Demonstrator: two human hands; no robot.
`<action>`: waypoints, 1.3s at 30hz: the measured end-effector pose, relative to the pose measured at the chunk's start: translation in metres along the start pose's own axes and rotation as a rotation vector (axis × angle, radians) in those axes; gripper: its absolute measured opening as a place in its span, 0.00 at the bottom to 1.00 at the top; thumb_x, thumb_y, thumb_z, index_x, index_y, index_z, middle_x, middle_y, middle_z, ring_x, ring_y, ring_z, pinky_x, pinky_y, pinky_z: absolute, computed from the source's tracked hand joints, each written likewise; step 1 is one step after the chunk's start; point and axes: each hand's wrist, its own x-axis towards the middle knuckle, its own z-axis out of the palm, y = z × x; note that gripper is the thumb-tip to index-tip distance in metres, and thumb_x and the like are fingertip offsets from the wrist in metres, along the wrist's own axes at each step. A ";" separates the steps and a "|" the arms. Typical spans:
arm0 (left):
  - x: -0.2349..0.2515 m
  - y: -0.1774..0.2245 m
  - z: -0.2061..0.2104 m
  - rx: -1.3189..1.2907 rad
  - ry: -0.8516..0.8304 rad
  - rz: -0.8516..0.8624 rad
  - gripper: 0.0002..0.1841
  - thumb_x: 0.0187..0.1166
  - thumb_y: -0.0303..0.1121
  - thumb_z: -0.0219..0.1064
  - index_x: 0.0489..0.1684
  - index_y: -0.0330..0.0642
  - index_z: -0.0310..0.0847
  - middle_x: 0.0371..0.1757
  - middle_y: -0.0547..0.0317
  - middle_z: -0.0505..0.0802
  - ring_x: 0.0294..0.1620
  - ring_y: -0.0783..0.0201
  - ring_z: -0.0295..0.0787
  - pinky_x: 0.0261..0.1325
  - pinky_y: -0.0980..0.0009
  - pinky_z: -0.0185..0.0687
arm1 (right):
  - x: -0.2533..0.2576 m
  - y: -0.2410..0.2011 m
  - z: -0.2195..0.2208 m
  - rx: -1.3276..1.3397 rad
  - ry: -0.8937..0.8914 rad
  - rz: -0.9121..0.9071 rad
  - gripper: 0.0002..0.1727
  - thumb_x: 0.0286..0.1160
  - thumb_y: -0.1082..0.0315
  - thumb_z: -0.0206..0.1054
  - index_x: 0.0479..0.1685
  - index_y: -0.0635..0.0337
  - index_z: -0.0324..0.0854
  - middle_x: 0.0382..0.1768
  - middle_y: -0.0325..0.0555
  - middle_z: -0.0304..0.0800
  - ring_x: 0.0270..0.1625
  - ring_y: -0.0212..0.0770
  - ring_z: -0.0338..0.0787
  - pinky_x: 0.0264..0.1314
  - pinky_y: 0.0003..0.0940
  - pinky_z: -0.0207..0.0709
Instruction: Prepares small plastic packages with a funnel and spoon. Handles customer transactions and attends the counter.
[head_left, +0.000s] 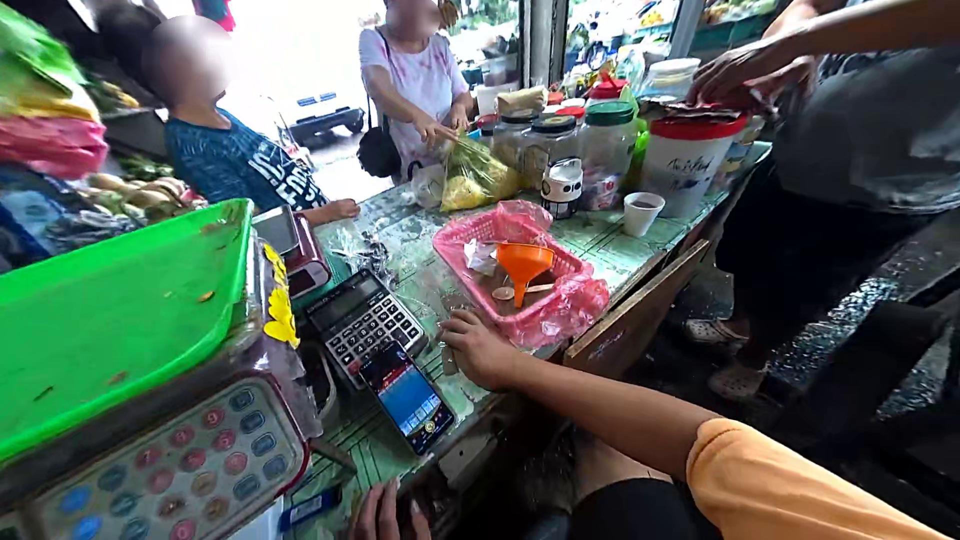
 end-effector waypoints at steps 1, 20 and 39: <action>0.001 -0.001 0.002 0.000 0.003 0.000 0.22 0.78 0.47 0.62 0.62 0.44 0.87 0.64 0.43 0.88 0.75 0.44 0.78 0.82 0.46 0.61 | -0.002 -0.001 0.000 -0.032 0.007 -0.027 0.20 0.84 0.60 0.59 0.68 0.53 0.85 0.80 0.48 0.77 0.91 0.54 0.61 0.93 0.54 0.53; 0.003 0.011 0.006 0.046 -0.001 -0.087 0.20 0.79 0.45 0.63 0.67 0.51 0.84 0.70 0.52 0.87 0.78 0.50 0.75 0.85 0.46 0.58 | -0.004 0.000 0.009 -0.193 -0.030 0.177 0.27 0.82 0.45 0.62 0.77 0.42 0.80 0.86 0.49 0.68 0.92 0.60 0.54 0.89 0.71 0.46; 0.004 0.009 0.007 0.071 -0.006 -0.040 0.21 0.82 0.48 0.58 0.68 0.50 0.82 0.69 0.49 0.86 0.78 0.49 0.75 0.85 0.48 0.56 | -0.021 -0.020 0.010 -0.281 -0.046 0.390 0.37 0.81 0.41 0.62 0.88 0.45 0.67 0.92 0.53 0.56 0.94 0.64 0.49 0.84 0.74 0.54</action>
